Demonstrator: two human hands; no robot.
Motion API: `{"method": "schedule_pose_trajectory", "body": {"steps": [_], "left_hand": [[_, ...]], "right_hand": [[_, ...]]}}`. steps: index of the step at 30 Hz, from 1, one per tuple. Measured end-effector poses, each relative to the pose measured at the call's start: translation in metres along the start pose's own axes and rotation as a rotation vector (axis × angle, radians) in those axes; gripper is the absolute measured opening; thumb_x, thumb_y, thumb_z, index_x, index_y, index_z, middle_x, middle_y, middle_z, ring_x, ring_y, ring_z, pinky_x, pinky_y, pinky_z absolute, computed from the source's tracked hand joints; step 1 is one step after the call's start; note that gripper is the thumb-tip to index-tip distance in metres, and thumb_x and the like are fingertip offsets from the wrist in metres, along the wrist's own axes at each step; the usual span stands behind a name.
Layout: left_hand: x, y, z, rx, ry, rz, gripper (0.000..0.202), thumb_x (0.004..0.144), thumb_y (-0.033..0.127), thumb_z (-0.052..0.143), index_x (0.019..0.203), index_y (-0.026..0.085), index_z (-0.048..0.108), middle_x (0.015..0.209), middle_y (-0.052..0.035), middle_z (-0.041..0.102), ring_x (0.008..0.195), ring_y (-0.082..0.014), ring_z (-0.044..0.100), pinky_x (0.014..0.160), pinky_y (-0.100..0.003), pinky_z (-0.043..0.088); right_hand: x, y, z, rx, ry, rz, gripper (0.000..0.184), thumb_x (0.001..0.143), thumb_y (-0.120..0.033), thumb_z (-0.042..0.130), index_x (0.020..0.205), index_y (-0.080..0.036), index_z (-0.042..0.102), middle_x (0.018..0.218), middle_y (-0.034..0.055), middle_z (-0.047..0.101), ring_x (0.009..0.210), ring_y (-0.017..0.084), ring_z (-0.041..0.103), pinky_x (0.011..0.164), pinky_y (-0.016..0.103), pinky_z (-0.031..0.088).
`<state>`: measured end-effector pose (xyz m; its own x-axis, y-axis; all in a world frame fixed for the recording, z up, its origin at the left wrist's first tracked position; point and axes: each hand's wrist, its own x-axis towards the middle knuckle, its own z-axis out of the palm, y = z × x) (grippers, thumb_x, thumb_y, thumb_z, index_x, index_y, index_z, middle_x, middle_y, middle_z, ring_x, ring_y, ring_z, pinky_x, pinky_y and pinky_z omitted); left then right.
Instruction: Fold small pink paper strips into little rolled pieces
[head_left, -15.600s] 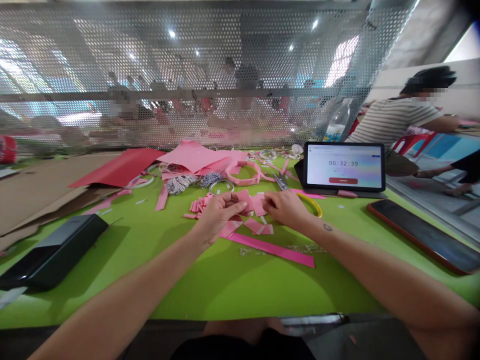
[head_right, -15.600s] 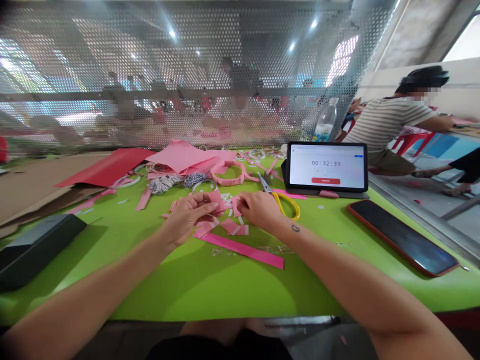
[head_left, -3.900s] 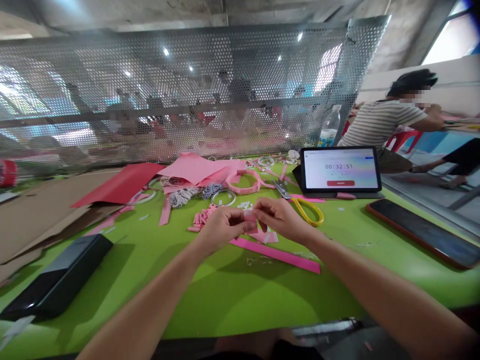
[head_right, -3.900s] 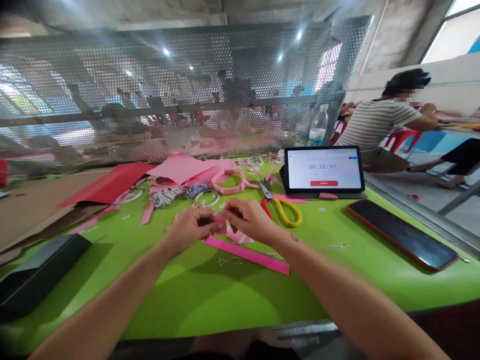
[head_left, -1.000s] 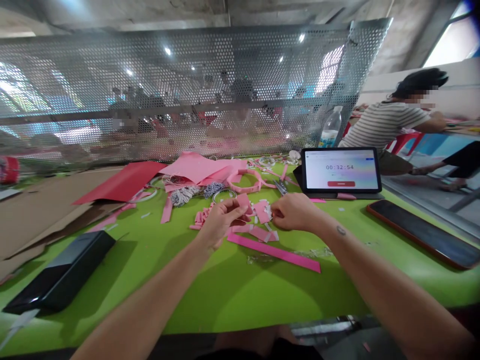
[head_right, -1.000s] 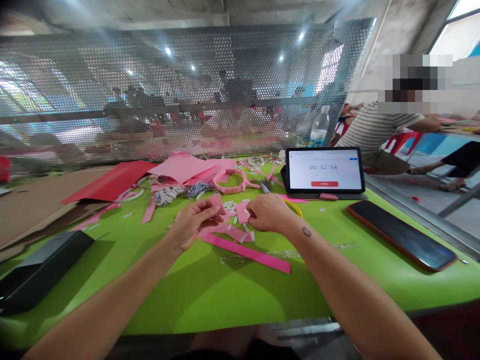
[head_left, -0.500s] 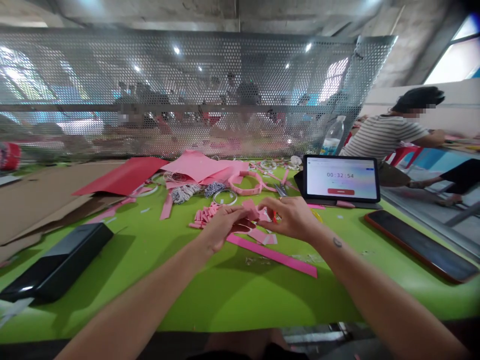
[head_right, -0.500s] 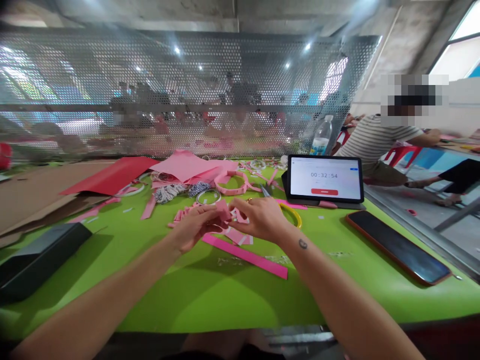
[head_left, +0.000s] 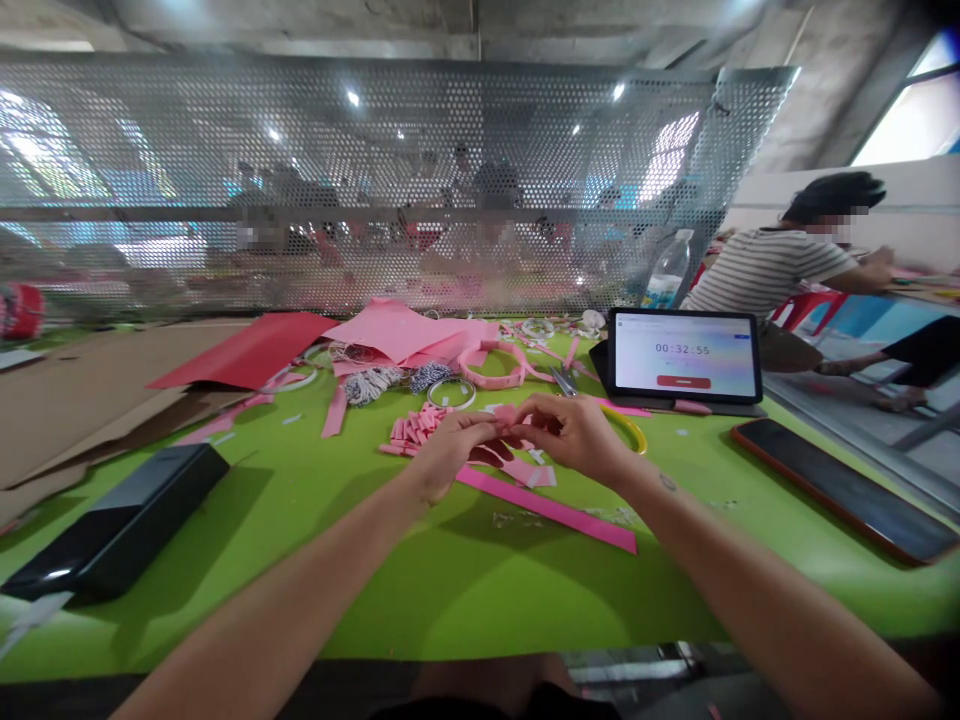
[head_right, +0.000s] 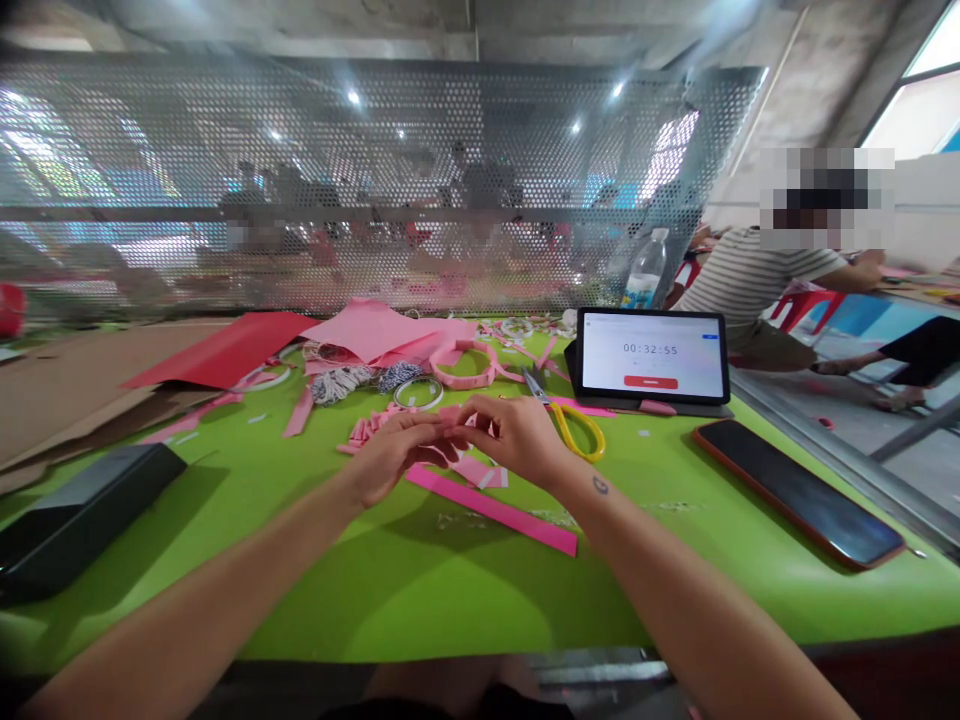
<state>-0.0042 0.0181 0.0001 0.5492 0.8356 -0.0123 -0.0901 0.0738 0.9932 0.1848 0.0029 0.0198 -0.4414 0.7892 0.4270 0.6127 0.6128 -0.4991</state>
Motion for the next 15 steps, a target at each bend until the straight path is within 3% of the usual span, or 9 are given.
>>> {"method": "schedule_pose_trajectory", "body": {"steps": [8,15], "left_hand": [[-0.0027,0.0009,0.0034,0.0,0.005,0.044,0.022,0.082,0.029,0.056,0.083,0.014,0.07,0.078,-0.0074,0.068,0.069,-0.0139,0.062,0.067,-0.028,0.048],[-0.0036,0.0025,0.0052,0.029,0.014,0.03,0.021,0.083,0.028,0.056,0.078,0.013,0.07,0.069,-0.0057,0.067,0.064,-0.0119,0.06,0.066,-0.027,0.047]], "right_hand": [[-0.0004,0.0002,0.0023,0.053,0.008,0.042,0.016,0.084,-0.033,0.055,0.089,-0.018,0.058,0.062,-0.0023,0.062,0.052,0.007,0.051,0.052,0.021,0.034],[-0.0014,0.0,-0.0015,-0.026,0.002,-0.039,0.026,0.082,-0.043,0.056,0.094,-0.021,0.064,0.062,-0.0023,0.063,0.052,0.007,0.052,0.054,0.02,0.036]]}}
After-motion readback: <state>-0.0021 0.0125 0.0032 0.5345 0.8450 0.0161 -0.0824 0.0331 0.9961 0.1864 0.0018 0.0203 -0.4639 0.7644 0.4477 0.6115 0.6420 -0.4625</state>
